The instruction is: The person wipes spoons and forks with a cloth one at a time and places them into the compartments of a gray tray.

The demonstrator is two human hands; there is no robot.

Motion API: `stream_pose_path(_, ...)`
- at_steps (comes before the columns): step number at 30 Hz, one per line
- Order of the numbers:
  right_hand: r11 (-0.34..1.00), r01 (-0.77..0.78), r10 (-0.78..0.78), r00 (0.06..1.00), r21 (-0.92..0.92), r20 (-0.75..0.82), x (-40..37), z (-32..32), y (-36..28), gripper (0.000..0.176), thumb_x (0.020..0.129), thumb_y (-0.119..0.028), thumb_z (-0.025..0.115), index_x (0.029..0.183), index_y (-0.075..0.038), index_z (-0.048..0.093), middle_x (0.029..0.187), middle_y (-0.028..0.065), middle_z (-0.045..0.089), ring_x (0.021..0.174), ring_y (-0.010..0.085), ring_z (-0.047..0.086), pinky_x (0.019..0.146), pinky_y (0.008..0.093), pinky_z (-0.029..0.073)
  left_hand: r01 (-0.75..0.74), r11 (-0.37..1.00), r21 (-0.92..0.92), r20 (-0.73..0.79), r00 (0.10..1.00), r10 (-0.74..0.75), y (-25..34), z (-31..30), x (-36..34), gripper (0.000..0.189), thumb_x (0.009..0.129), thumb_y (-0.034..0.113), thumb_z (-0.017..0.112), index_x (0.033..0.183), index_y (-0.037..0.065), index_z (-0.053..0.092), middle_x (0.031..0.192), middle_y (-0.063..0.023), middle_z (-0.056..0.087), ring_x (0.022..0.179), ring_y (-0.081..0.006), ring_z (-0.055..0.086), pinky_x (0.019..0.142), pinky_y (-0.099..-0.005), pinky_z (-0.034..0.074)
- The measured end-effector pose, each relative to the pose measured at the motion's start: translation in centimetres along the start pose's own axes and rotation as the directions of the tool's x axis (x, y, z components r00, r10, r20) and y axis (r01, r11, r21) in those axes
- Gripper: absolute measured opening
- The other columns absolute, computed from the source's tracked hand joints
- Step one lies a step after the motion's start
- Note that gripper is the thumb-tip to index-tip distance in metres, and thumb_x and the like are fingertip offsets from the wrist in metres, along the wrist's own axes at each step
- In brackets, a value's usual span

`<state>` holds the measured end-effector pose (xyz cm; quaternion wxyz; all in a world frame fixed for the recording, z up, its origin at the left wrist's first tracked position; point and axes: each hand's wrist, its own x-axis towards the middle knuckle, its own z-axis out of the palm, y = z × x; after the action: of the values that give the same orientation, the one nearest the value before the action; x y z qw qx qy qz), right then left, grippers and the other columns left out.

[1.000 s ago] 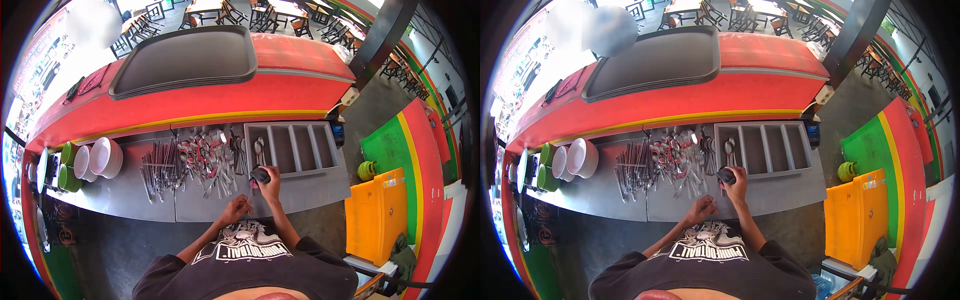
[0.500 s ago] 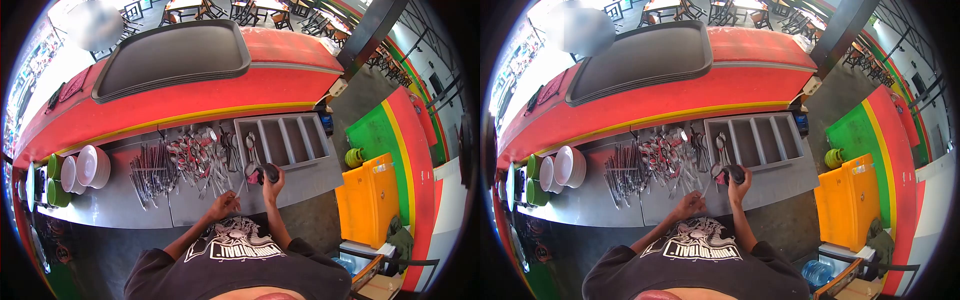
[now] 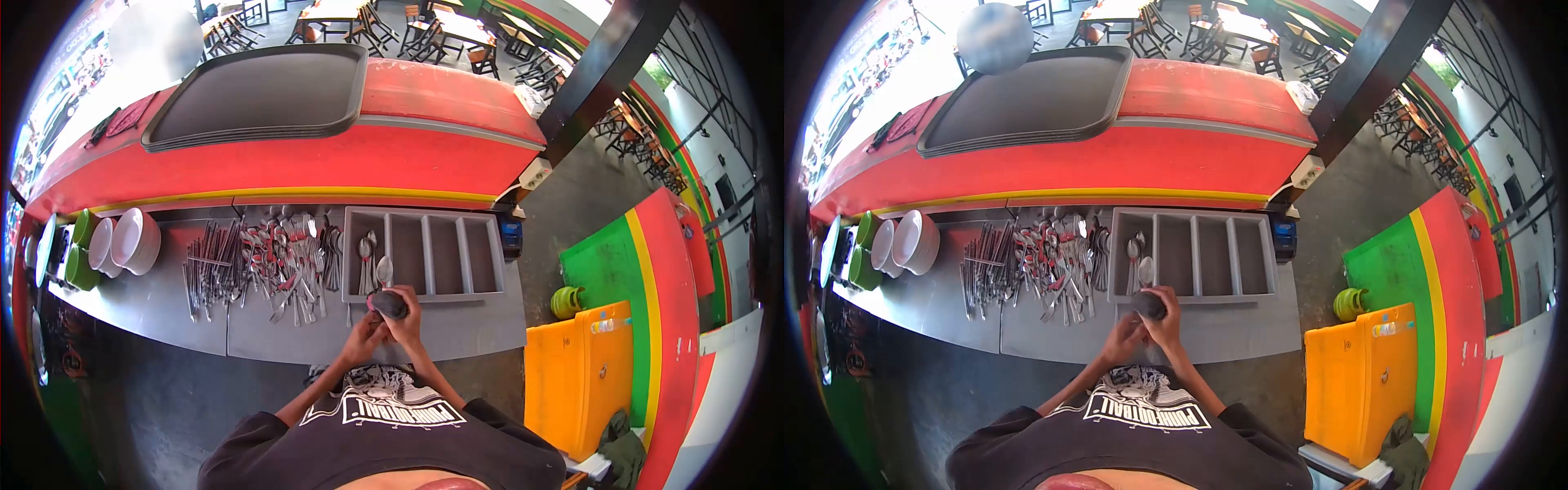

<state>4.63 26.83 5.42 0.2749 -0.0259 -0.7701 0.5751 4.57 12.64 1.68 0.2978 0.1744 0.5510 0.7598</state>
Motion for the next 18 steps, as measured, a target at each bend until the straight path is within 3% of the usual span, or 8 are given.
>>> stream_pose_path(7, 0.991, 0.034, -0.037, 0.999, -0.128, -0.023, 1.3, -2.7, 1.1, 0.038, 0.065, 0.000, 0.076, 0.102, -0.004, 0.066, 0.099, 0.0107, 0.061, 0.093, 0.0257, 0.061, 0.084, 0.0344, 0.048, 0.098, 0.994, 0.047, 0.085, 0.991, -0.101, 0.8, 2.8, -1.6, 0.019, 0.102, 0.018, 0.051, 0.109, 0.001, 0.046, 0.084, -0.0081, 0.065, 0.080, -0.0118, 0.060, 0.073, -0.0276, 0.048)
stream_pose_path(9, 0.989, 0.049, -0.056, 0.997, -0.138, -0.050, 1.9, -2.4, 0.0, 0.037, 0.066, 0.000, 0.076, 0.102, -0.005, 0.067, 0.098, 0.0106, 0.060, 0.092, 0.0269, 0.061, 0.083, 0.0346, 0.048, 0.122, 0.990, 0.073, 0.112, 0.985, -0.130, 0.8, 1.0, -1.9, 0.019, 0.102, 0.018, 0.051, 0.109, 0.001, 0.046, 0.083, -0.0082, 0.066, 0.079, -0.0119, 0.060, 0.073, -0.0277, 0.048)
stream_pose_path(12, 0.996, -0.008, -0.012, 0.976, -0.089, -0.218, 1.7, 0.0, 0.5, 0.037, 0.067, -0.001, 0.077, 0.102, -0.005, 0.067, 0.099, 0.0095, 0.060, 0.094, 0.0255, 0.061, 0.084, 0.0345, 0.048, 0.098, 0.986, 0.135, 0.177, 0.977, -0.121, 1.7, -2.4, -1.9, 0.020, 0.102, 0.019, 0.051, 0.108, 0.000, 0.046, 0.083, -0.0084, 0.067, 0.077, -0.0120, 0.060, 0.073, -0.0280, 0.048)
stream_pose_path(16, 0.987, -0.139, 0.161, 0.915, 0.086, -0.370, 0.1, 4.8, 0.2, 0.032, 0.071, 0.000, 0.075, 0.102, -0.002, 0.065, 0.101, 0.0088, 0.064, 0.096, 0.0208, 0.062, 0.087, 0.0313, 0.048, 0.078, 0.965, 0.249, 0.214, 0.968, -0.133, 5.1, -6.3, -2.1, 0.021, 0.102, 0.020, 0.052, 0.107, 0.000, 0.046, 0.082, -0.0089, 0.068, 0.076, -0.0120, 0.061, 0.072, -0.0286, 0.049)
stream_pose_path(18, 0.997, -0.079, 0.082, 0.965, 0.023, -0.249, -0.1, 6.1, -0.4, 0.035, 0.069, 0.000, 0.076, 0.102, -0.003, 0.065, 0.101, 0.0096, 0.064, 0.097, 0.0223, 0.062, 0.088, 0.0323, 0.048, 0.039, 0.966, 0.254, 0.186, 0.979, -0.088, 4.8, -8.5, -2.0, 0.021, 0.102, 0.020, 0.052, 0.107, 0.000, 0.046, 0.082, -0.0092, 0.068, 0.075, -0.0125, 0.061, 0.072, -0.0288, 0.050)
